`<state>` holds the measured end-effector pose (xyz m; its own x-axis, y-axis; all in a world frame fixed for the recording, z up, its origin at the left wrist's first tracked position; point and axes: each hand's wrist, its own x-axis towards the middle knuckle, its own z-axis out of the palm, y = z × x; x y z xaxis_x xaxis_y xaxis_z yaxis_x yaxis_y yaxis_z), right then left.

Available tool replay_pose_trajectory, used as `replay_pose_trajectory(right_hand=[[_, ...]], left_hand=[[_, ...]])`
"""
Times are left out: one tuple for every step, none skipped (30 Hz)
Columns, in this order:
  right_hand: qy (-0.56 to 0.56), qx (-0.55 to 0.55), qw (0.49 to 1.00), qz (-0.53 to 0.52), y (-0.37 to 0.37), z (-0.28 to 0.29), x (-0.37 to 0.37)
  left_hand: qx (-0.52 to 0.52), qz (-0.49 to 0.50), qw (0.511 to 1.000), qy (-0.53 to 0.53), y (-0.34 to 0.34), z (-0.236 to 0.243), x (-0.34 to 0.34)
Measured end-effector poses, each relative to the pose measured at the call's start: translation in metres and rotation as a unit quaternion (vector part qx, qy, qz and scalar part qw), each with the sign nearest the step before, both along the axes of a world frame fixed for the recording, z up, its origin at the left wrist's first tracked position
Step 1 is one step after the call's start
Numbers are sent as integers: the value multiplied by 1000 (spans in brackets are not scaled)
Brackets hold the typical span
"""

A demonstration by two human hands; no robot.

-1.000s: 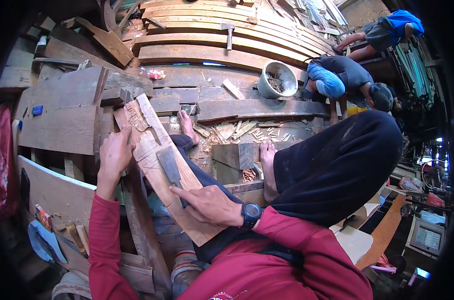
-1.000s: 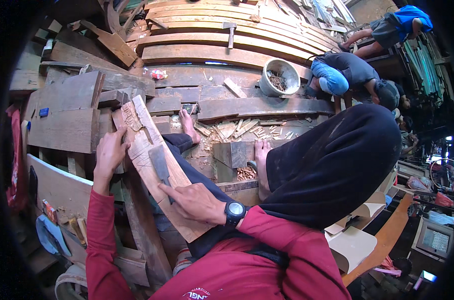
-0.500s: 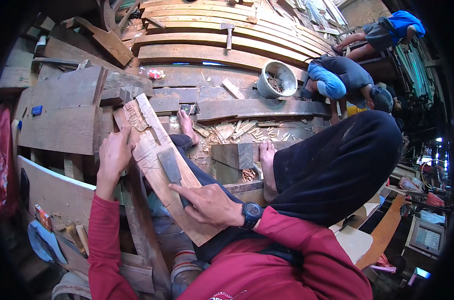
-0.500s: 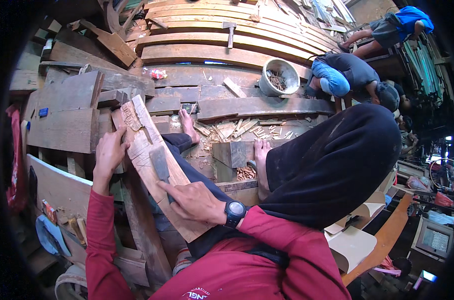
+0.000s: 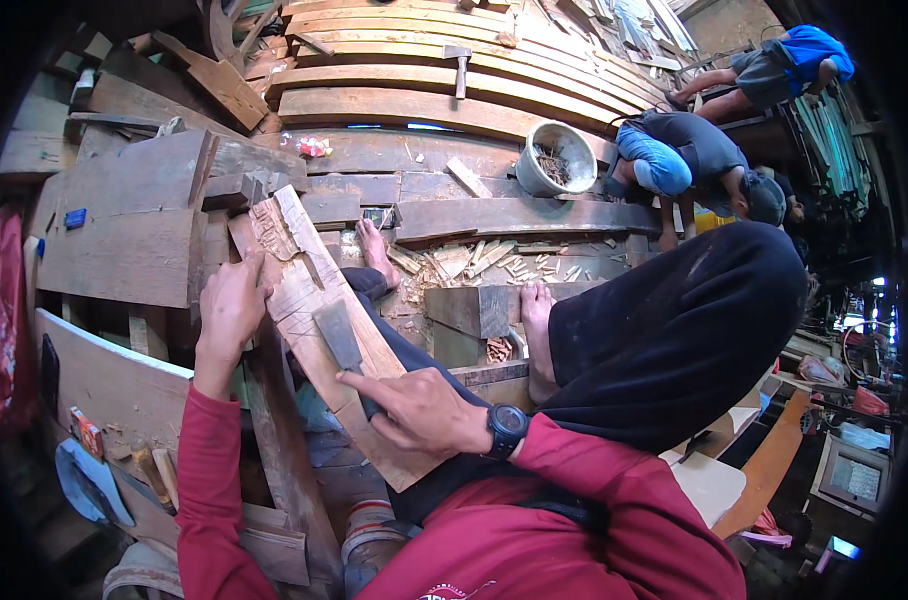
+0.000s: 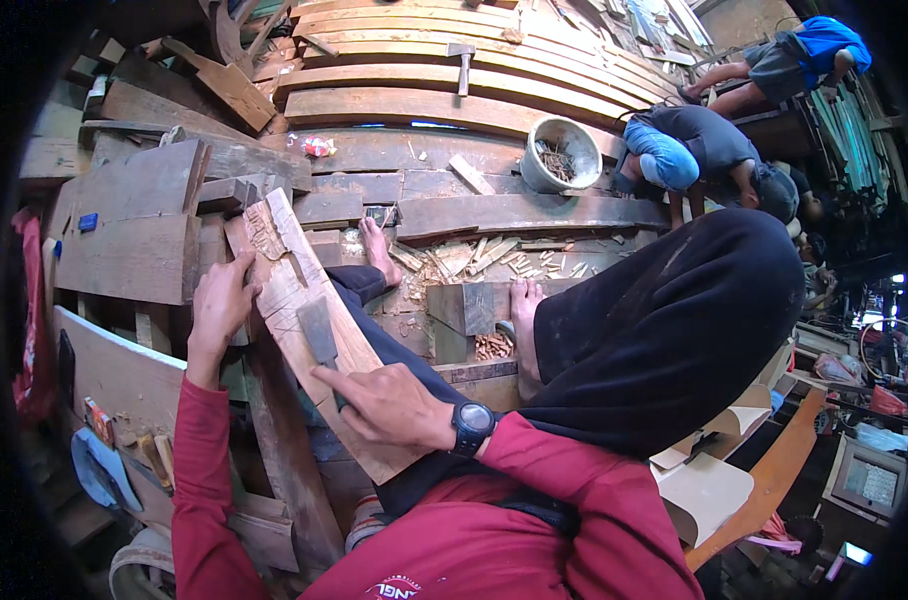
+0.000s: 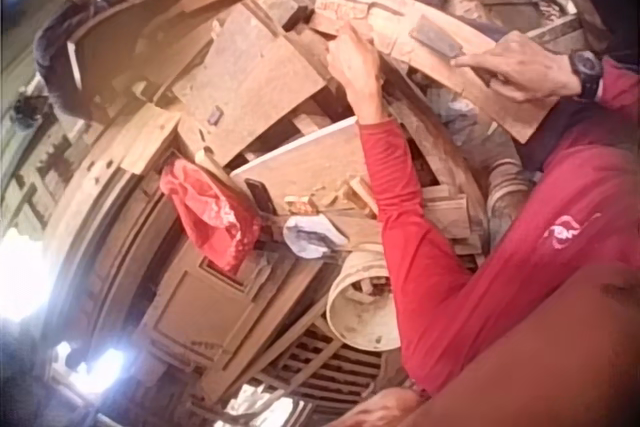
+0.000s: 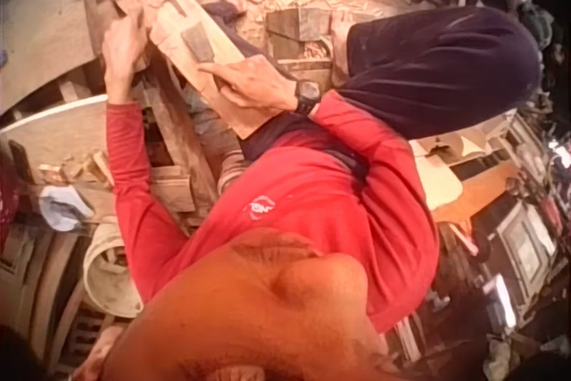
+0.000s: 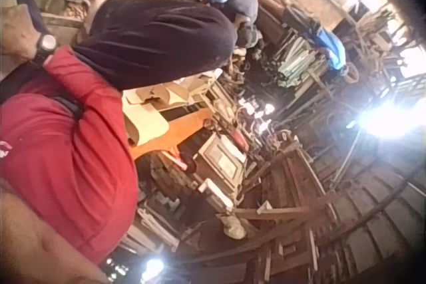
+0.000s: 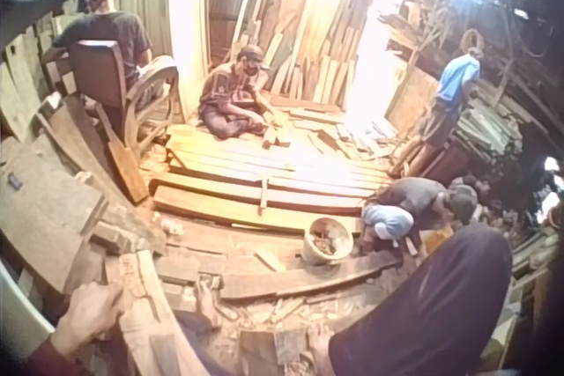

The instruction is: The person holds a wooden workpiece and scores lines along its surface using a metal chisel tool.

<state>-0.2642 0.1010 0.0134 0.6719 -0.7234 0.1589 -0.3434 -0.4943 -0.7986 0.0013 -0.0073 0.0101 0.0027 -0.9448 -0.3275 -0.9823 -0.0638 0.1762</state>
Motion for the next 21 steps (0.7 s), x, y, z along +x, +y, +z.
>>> replay_pose_trajectory(right_hand=[[34,14,999,-4,-3,-5,-1],[68,27,997,-7,-5,-8,-2],[79,38,996,0,-1,-7,-5],[79,39,996,2,-1,-1,-3],[42,21,999,-1,-1,3,0],[5,3,1000,-4,0,6,2],[-2,27,1000,-7,-3,8,1],[-1,26,1000,-9,-2,2,-1],[34,30,999,-11,0,-9,-5],[66,35,997,-10,-3,-7,-3],[53,46,998,-2,-2,-2,-5],[52,46,998,-1,-2,2,-3],[30,37,999,-5,-3,7,-2],[7,28,1000,-9,-3,10,-2],[8,28,1000,-9,-1,4,-2],[17,27,999,-21,-2,-3,1],[25,26,999,-34,-3,-9,1],[25,25,999,-35,0,-11,-1],[24,24,999,-27,0,-5,-3],[23,23,999,-19,0,1,-3],[16,21,1000,-14,-1,7,-1]], left_hand=[[-2,-1,1000,0,0,-1,1],[-2,-1,1000,-3,1,-2,2],[-2,0,1000,-5,1,-3,2],[-1,2,1000,-5,1,-3,2],[-2,0,1000,-3,0,-3,2],[-3,-2,1000,0,-1,-2,2],[-4,-4,1000,1,-1,-1,1],[7,-1,1000,-5,-2,0,0],[18,3,1000,-10,-3,1,-1],[18,4,1000,-11,-2,1,0],[19,-1,1000,-8,-2,1,0],[19,-6,1000,-4,-1,1,1],[20,-6,1000,-3,-1,1,1],[12,-2,1000,-1,-1,1,0],[4,2,1000,1,-1,1,0],[2,1,1000,1,-1,0,0],[5,4,1000,-7,0,-3,2],[8,6,1000,-15,0,-4,2],[9,7,1000,-15,0,-3,2],[3,1,1000,-8,-1,-2,1],[-4,-5,1000,-1,-1,-2,1]])
